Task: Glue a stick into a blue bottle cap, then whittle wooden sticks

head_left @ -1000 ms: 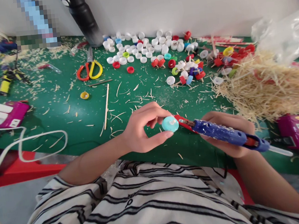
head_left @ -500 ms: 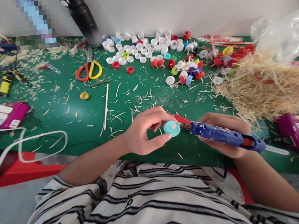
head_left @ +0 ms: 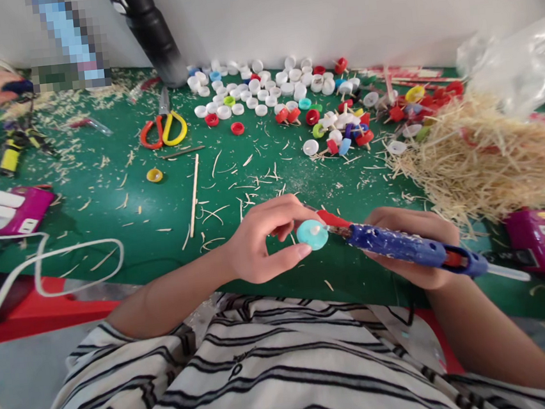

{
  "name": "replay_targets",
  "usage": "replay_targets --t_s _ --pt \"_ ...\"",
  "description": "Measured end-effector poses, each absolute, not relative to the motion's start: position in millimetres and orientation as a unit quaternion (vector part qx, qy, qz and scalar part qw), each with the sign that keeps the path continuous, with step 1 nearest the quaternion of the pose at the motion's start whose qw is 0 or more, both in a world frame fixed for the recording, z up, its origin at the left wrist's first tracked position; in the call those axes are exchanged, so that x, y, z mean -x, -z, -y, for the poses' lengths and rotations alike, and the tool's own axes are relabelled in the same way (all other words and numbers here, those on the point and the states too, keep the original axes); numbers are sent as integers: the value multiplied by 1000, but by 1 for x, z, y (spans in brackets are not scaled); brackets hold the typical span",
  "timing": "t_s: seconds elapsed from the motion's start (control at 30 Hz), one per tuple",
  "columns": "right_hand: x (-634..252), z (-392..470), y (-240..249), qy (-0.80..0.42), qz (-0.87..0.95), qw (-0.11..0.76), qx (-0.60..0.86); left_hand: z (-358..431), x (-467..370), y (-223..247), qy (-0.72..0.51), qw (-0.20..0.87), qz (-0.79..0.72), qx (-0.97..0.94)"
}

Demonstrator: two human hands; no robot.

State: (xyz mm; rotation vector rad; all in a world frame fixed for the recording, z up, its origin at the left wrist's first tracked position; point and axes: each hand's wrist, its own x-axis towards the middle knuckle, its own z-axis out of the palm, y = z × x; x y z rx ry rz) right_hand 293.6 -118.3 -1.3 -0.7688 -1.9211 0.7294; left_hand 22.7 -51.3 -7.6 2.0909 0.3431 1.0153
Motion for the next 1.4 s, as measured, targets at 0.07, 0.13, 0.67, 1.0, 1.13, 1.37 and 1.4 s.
replay_targets --t_s 0.07,0.13,0.67,1.0,1.13,1.37,1.4 --pt "-293 118 0 -294 781 454 313 51 -22 7 -400 389 -132 -819" --pt "-293 117 -1 -291 783 454 309 51 -22 7 -401 393 -129 -817" --pt "-278 122 9 -243 760 486 356 54 -28 11 -355 391 -149 -836" --pt "-278 121 18 -267 776 457 343 58 -32 17 -359 332 -167 -856" --pt "-278 121 17 -261 768 467 352 58 -33 14 -366 338 -163 -852" --pt "-276 119 15 -267 769 471 340 58 -32 14 -372 331 -158 -853" --pt "-276 120 14 -268 767 474 341 58 -32 14 -372 330 -158 -853"
